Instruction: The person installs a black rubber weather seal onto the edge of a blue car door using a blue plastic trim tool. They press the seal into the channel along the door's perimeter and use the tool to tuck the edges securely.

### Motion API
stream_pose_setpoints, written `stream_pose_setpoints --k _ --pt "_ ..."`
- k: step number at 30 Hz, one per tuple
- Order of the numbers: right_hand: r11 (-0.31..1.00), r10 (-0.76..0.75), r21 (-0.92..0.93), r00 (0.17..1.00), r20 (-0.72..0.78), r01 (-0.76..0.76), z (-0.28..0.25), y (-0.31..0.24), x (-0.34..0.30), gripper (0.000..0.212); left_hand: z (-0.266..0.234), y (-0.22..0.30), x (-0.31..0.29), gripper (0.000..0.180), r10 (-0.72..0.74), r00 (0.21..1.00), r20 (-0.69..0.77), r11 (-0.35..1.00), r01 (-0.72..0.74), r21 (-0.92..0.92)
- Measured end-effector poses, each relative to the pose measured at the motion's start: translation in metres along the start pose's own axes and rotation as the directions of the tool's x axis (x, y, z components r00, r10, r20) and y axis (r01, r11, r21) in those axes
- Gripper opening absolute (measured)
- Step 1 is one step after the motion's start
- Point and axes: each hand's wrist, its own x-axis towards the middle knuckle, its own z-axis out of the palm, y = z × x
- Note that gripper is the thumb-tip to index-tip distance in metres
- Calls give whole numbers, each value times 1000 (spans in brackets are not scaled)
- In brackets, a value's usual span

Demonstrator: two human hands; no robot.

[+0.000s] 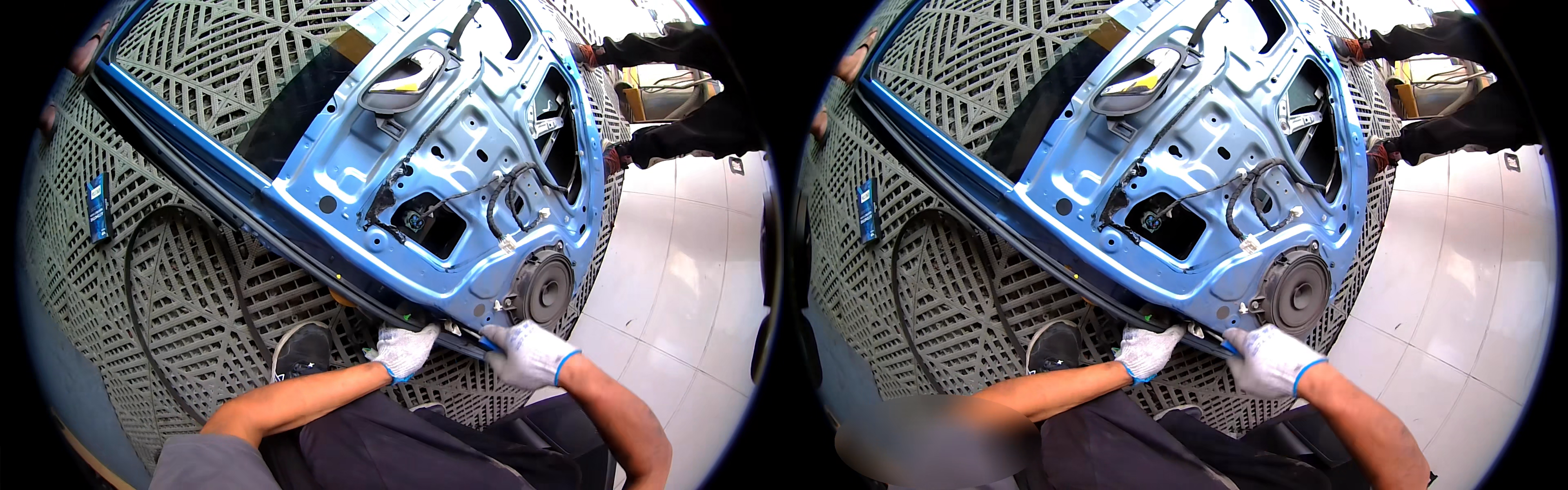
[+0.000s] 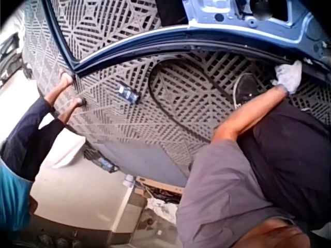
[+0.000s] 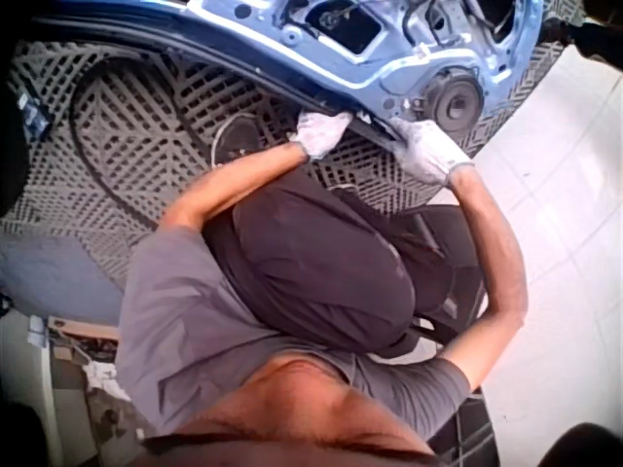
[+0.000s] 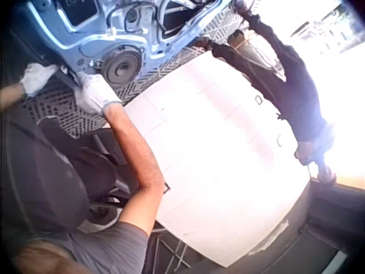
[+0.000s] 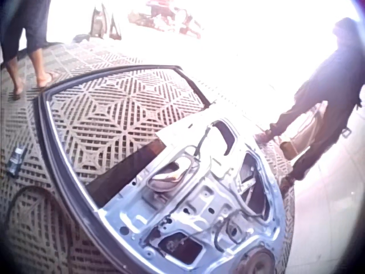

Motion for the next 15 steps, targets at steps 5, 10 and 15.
stream_pose_setpoints --k 5,10,15 --pt "958 -7 -287 1000 28 14 15 0 15 52 -4 -25 -10 41 -20 999 36 998 18 68" --pt "982 -10 -190 997 -70 -4 51 1 -18 55 10 -43 -7 38 122 992 18 971 -116 -208" --pt "996 39 -65 978 -206 -54 114 38 -39 61 34 -37 -1 26 32 979 202 876 70 -477"
